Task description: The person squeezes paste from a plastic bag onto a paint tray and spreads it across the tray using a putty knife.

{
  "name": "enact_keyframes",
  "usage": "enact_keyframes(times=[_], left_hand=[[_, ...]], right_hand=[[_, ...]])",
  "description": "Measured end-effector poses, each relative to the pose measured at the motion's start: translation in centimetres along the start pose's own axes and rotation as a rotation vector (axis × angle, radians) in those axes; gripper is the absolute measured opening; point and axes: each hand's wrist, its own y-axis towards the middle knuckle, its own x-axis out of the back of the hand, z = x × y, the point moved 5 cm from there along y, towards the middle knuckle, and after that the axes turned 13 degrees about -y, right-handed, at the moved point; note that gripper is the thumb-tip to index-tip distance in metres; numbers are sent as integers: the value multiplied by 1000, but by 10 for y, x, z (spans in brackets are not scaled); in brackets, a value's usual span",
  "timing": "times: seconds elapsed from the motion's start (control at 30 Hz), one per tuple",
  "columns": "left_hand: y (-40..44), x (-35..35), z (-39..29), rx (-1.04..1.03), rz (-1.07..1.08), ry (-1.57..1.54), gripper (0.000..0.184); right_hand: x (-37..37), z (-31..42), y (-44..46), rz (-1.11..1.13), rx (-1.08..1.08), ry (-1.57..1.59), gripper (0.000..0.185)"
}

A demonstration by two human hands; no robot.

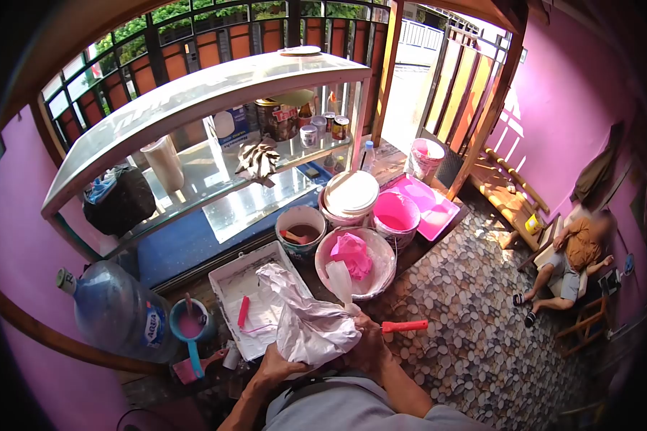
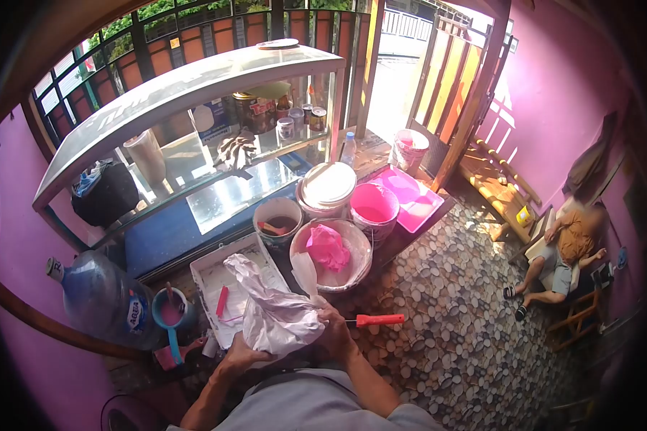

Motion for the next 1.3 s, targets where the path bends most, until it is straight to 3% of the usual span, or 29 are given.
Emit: enact_keyframes(times=[0.13,0.17,0.3,0.5,0.57,0.6,0.7,0.73,0.97,1.0,1.07,1.17,1.3], left_hand=[[-3,13,-1,42,-18,-76,67],[-4,14,-3,14,-23,-91,67],[-1,24,13,38,-2,-227,59],[11,31,43,7,7,-540,41],[13,31,55,116,17,-728,26],[13,34,53,-93,-3,-516,14],[18,34,73,61,-91,-663,11],[20,31,78,160,-112,-849,14],[24,29,84,162,-124,-905,17],[21,32,72,11,-126,-698,15],[21,32,66,-116,-36,-582,18],[4,18,29,164,150,-882,55],[21,21,45,171,133,-791,69]], right_hand=[[-9,15,6,31,22,-39,83],[-16,29,10,79,50,-325,85],[-38,31,13,65,-126,-796,85],[-45,14,22,116,-251,-921,92],[-51,8,21,173,-330,-957,96],[-50,4,22,162,-334,-956,96],[-54,-7,24,140,-309,-839,93],[-58,-9,23,142,-312,-842,93],[-54,-17,29,31,-275,-759,81],[-53,-17,30,9,-290,-748,78],[-51,-19,29,-36,-251,-815,75],[-44,-16,31,-60,-186,-805,68],[-46,-19,26,-103,-193,-729,64]])
